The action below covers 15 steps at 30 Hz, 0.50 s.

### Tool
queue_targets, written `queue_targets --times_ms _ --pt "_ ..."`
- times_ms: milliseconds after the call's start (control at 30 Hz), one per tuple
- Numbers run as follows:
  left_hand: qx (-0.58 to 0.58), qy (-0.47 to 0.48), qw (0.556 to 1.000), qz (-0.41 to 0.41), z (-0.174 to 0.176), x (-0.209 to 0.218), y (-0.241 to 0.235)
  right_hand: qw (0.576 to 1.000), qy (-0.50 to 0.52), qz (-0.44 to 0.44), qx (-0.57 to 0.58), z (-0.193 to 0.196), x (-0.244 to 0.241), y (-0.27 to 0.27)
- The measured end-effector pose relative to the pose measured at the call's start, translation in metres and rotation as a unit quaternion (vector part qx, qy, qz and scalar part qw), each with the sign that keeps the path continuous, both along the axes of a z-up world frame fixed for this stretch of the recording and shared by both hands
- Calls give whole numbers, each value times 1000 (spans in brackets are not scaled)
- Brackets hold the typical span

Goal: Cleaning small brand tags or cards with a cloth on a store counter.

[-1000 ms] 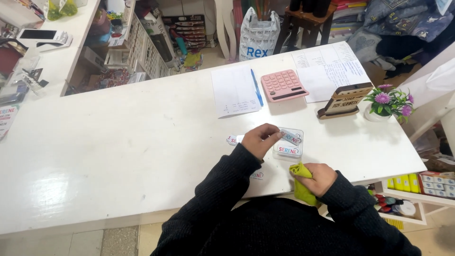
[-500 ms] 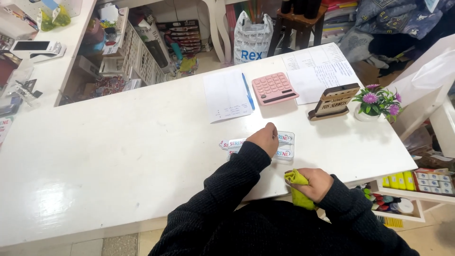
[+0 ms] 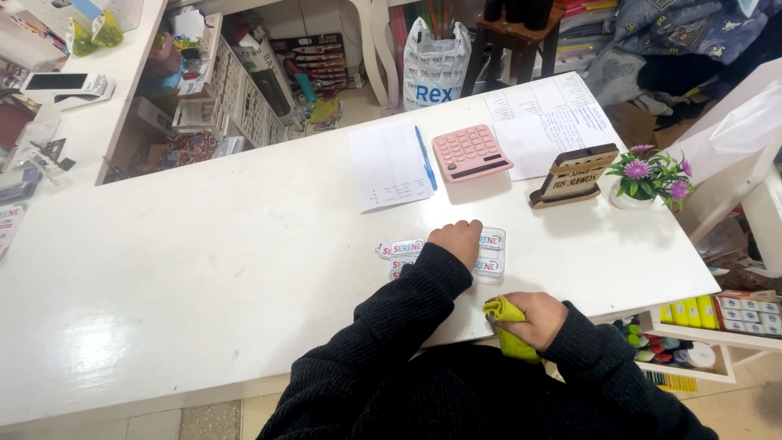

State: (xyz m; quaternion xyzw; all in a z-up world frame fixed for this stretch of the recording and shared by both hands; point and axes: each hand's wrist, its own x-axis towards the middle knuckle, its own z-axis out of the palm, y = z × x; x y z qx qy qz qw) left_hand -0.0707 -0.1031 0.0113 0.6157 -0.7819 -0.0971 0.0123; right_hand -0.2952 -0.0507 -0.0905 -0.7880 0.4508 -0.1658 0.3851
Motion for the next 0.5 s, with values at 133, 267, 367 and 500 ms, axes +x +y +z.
queue_targets --times_ms 133,267,367,500 --pt "-15 8 1000 -12 -17 5 -8 1000 -8 -4 14 -3 1 0" --pt "13 99 994 36 14 27 1 1000 -11 -9 22 7 8 1" --pt "25 148 984 91 23 66 7 999 -7 -7 30 9 17 1" --pt "41 120 981 144 30 119 27 999 14 1 52 25 34 2"
